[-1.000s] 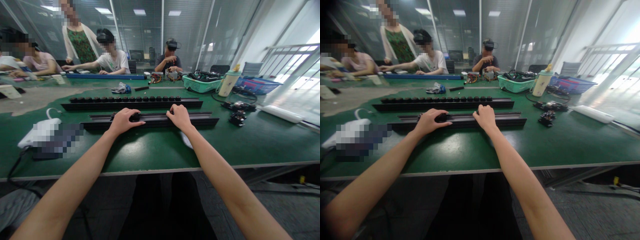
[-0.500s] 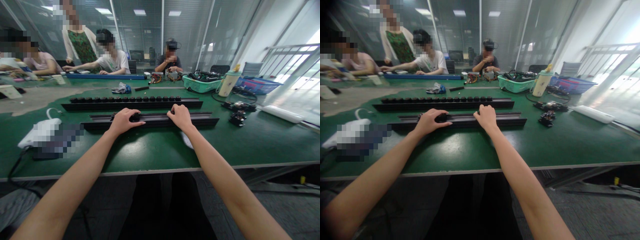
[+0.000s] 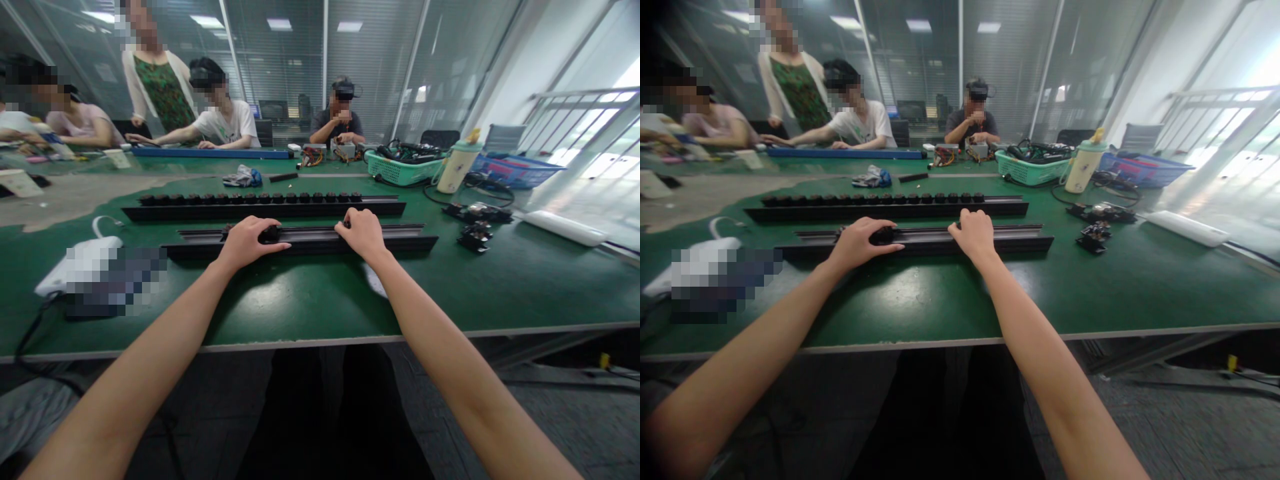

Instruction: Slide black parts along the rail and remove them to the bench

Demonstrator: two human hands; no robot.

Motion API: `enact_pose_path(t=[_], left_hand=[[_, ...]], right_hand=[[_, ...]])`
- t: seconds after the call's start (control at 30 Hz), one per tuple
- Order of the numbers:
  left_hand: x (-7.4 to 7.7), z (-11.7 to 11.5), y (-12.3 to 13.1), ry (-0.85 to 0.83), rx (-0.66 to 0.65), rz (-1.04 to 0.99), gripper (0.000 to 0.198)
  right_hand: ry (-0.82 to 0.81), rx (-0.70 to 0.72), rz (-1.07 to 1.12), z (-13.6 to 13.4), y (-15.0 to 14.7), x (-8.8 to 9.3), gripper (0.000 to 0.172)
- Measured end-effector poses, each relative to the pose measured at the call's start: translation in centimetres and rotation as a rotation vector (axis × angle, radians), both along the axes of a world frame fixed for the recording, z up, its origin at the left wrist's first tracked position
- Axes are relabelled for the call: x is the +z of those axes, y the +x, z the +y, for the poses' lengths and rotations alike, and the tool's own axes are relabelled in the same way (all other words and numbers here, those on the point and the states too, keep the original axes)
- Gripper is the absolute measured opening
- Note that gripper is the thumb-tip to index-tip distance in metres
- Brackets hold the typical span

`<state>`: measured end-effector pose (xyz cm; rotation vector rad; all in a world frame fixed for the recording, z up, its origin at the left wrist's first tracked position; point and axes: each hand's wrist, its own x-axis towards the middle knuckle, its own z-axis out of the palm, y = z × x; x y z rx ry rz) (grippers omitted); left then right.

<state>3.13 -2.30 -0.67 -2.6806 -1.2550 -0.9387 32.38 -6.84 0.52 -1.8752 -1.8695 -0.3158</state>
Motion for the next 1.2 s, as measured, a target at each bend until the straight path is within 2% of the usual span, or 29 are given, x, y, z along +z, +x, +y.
enact_pose_path(t=[1.2], left_hand=[[-0.13,0.09,-0.08,0.034,-0.018,0.007,0.065]], right_hand=[[-0.02,-0.016,-0.011,0.17,0.39,0.04,0.026]])
